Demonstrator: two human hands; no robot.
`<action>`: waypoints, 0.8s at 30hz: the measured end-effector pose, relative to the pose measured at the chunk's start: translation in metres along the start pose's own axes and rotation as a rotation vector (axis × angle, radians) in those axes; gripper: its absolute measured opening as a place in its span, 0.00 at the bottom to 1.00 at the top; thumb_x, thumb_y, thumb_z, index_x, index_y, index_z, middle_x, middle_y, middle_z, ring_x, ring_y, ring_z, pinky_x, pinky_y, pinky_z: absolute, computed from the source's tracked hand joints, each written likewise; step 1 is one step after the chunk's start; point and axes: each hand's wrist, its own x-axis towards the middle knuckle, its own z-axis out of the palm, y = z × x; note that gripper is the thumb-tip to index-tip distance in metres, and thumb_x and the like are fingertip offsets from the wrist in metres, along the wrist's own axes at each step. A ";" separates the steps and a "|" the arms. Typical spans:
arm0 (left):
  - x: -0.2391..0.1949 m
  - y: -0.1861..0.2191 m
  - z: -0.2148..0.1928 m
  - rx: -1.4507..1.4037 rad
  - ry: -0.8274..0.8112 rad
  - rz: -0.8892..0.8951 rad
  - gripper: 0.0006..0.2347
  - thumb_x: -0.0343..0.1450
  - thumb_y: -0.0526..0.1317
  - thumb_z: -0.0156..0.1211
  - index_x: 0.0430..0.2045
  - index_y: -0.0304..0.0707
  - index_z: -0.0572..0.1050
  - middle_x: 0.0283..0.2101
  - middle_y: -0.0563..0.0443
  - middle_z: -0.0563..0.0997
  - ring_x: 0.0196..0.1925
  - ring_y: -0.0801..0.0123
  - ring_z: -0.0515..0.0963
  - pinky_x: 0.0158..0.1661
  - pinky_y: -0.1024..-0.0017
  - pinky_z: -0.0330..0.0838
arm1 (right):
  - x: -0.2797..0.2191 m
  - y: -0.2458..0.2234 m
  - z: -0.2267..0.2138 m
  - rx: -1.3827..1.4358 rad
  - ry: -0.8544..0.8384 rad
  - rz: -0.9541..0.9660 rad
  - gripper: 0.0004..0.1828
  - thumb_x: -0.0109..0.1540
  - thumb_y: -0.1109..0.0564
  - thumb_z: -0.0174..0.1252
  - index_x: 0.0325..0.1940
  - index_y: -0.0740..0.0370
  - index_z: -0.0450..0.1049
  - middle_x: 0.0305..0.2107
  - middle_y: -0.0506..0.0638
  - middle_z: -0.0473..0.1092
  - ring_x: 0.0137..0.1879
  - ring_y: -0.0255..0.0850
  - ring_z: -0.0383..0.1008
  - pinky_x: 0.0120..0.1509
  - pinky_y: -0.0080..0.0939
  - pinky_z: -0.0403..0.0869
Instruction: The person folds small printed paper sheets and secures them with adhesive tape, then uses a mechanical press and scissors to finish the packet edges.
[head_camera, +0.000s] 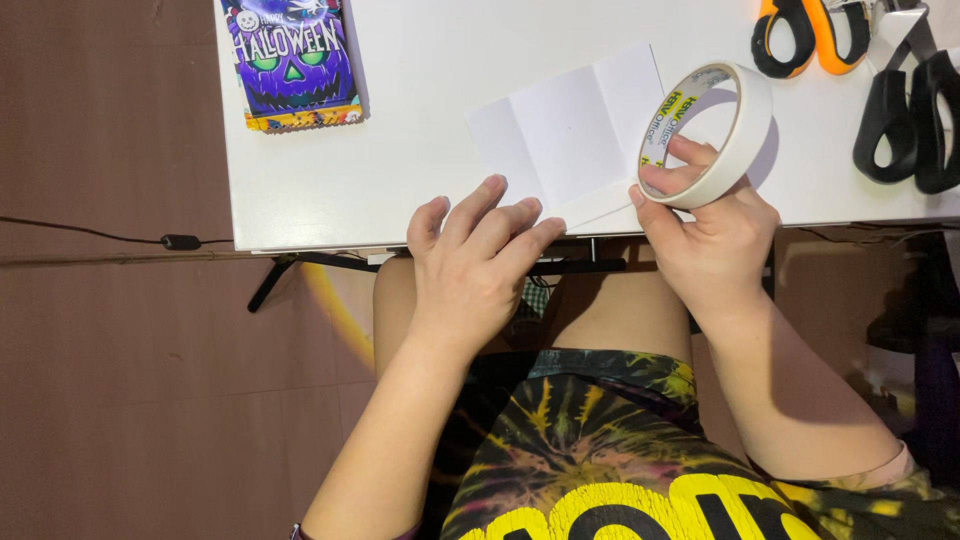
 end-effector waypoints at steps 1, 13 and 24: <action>0.000 0.000 0.000 0.001 0.000 -0.001 0.12 0.75 0.34 0.56 0.42 0.62 0.81 0.46 0.65 0.82 0.58 0.63 0.79 0.55 0.58 0.54 | 0.000 0.000 0.001 0.002 -0.001 0.000 0.06 0.66 0.70 0.71 0.46 0.71 0.81 0.48 0.73 0.77 0.58 0.60 0.80 0.66 0.54 0.77; -0.002 0.000 0.001 -0.001 -0.042 -0.028 0.09 0.75 0.38 0.60 0.43 0.64 0.81 0.47 0.67 0.82 0.59 0.63 0.79 0.55 0.56 0.54 | -0.002 0.002 0.001 -0.062 -0.009 0.017 0.08 0.64 0.70 0.73 0.45 0.69 0.82 0.50 0.71 0.77 0.56 0.60 0.80 0.62 0.54 0.78; 0.023 0.096 0.045 0.222 0.073 -0.086 0.21 0.67 0.34 0.43 0.53 0.27 0.75 0.60 0.33 0.76 0.70 0.48 0.70 0.68 0.48 0.43 | -0.010 0.032 0.010 0.001 0.005 0.035 0.11 0.58 0.70 0.73 0.42 0.60 0.83 0.50 0.64 0.77 0.59 0.62 0.77 0.64 0.61 0.73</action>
